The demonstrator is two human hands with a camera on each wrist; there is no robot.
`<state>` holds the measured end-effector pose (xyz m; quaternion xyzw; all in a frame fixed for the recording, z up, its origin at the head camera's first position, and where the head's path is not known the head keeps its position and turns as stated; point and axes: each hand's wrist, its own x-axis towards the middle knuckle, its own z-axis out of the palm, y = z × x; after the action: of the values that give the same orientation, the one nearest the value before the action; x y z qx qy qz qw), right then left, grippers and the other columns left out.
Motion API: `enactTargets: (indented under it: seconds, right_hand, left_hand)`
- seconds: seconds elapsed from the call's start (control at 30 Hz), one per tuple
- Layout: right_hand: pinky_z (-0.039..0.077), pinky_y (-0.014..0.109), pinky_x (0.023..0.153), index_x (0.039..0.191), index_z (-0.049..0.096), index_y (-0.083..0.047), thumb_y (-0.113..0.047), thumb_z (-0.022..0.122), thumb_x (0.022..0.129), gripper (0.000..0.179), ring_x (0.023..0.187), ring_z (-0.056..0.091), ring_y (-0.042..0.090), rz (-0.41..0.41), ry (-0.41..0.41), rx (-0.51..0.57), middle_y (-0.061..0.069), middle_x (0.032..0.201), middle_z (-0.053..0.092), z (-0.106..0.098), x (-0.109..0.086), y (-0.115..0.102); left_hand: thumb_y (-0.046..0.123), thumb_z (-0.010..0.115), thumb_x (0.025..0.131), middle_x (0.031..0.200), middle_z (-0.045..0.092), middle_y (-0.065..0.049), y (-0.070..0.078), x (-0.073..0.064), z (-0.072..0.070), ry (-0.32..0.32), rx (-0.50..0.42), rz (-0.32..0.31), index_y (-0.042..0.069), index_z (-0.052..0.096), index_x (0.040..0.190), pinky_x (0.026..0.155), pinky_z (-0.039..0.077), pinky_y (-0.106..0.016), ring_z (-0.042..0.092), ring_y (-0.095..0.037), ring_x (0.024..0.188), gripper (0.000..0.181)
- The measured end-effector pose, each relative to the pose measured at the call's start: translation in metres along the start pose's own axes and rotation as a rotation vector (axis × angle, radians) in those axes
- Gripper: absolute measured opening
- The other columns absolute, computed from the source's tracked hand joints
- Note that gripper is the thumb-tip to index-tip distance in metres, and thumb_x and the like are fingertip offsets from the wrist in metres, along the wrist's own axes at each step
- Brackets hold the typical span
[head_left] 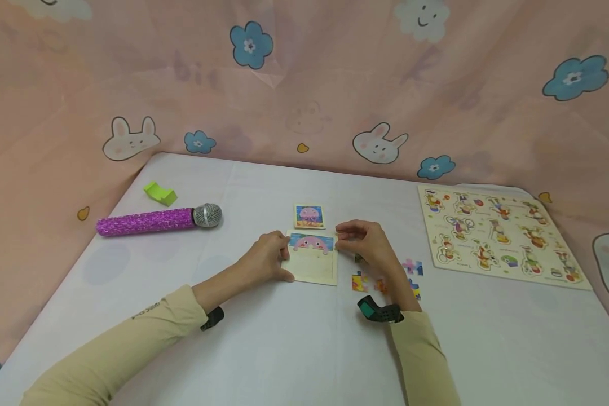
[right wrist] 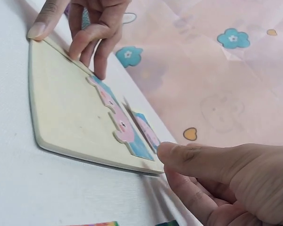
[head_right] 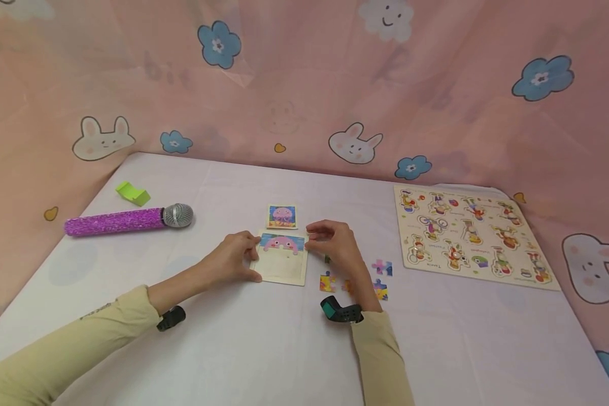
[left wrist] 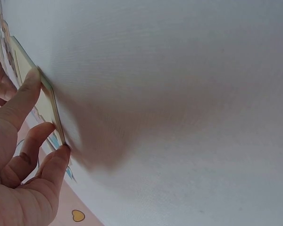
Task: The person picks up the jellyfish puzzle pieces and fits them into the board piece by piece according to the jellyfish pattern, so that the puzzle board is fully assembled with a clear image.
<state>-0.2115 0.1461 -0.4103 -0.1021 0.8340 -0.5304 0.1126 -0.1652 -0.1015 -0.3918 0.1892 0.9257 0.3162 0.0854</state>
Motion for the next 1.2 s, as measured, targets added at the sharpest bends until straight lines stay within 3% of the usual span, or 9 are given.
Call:
enactTargets:
  seconds: [0.2, 0.33, 0.67, 0.97, 1.2]
  right_hand:
    - [0.049, 0.016, 0.077, 0.118, 0.063, 0.0, -0.006, 0.072, 0.085, 0.036, 0.093, 0.062, 0.015, 0.018, 0.036, 0.074, 0.019, 0.114, 0.064, -0.017, -0.005, 0.002]
    - [0.048, 0.016, 0.08, 0.119, 0.062, 0.002, -0.007, 0.071, 0.086, 0.036, 0.092, 0.063, 0.014, 0.013, 0.035, 0.053, 0.021, 0.115, 0.063, -0.029, -0.009, 0.003]
    - [0.046, 0.014, 0.08, 0.116, 0.064, -0.002, -0.013, 0.072, 0.086, 0.032, 0.099, 0.061, 0.022, 0.038, -0.022, -0.102, 0.014, 0.108, 0.067, -0.047, -0.027, 0.019]
    - [0.051, 0.032, 0.086, 0.111, 0.066, -0.001, -0.008, 0.076, 0.081, 0.032, 0.097, 0.063, 0.025, -0.071, -0.055, -0.267, 0.012, 0.108, 0.067, -0.046, -0.04, 0.025]
    - [0.052, 0.034, 0.082, 0.106, 0.069, -0.004, -0.01, 0.077, 0.08, 0.028, 0.093, 0.064, 0.023, -0.127, -0.048, -0.372, 0.008, 0.103, 0.069, -0.048, -0.042, 0.026]
  left_hand:
    - [0.011, 0.092, 0.059, 0.116, 0.061, -0.022, -0.001, -0.003, 0.0, -0.004, -0.003, 0.001, 0.002, 0.057, 0.068, 0.091, 0.047, -0.039, 0.056, -0.036, 0.113, 0.037]
    - [0.012, 0.092, 0.059, 0.116, 0.061, -0.022, -0.003, -0.005, -0.001, 0.004, 0.002, 0.002, 0.003, 0.058, 0.068, 0.088, 0.047, -0.038, 0.056, -0.036, 0.112, 0.036]
    - [0.011, 0.092, 0.058, 0.112, 0.062, -0.021, -0.006, -0.005, -0.001, 0.013, -0.02, 0.009, 0.001, 0.06, 0.07, 0.08, 0.046, -0.033, 0.057, -0.035, 0.114, 0.035]
    - [0.01, 0.091, 0.06, 0.113, 0.062, -0.022, -0.005, -0.005, -0.001, 0.012, -0.034, 0.03, 0.001, 0.06, 0.07, 0.083, 0.047, -0.035, 0.056, -0.036, 0.116, 0.034]
    - [0.01, 0.091, 0.059, 0.114, 0.061, -0.023, -0.002, -0.002, -0.001, 0.011, -0.03, 0.038, 0.0, 0.06, 0.071, 0.086, 0.048, -0.038, 0.056, -0.037, 0.114, 0.035]
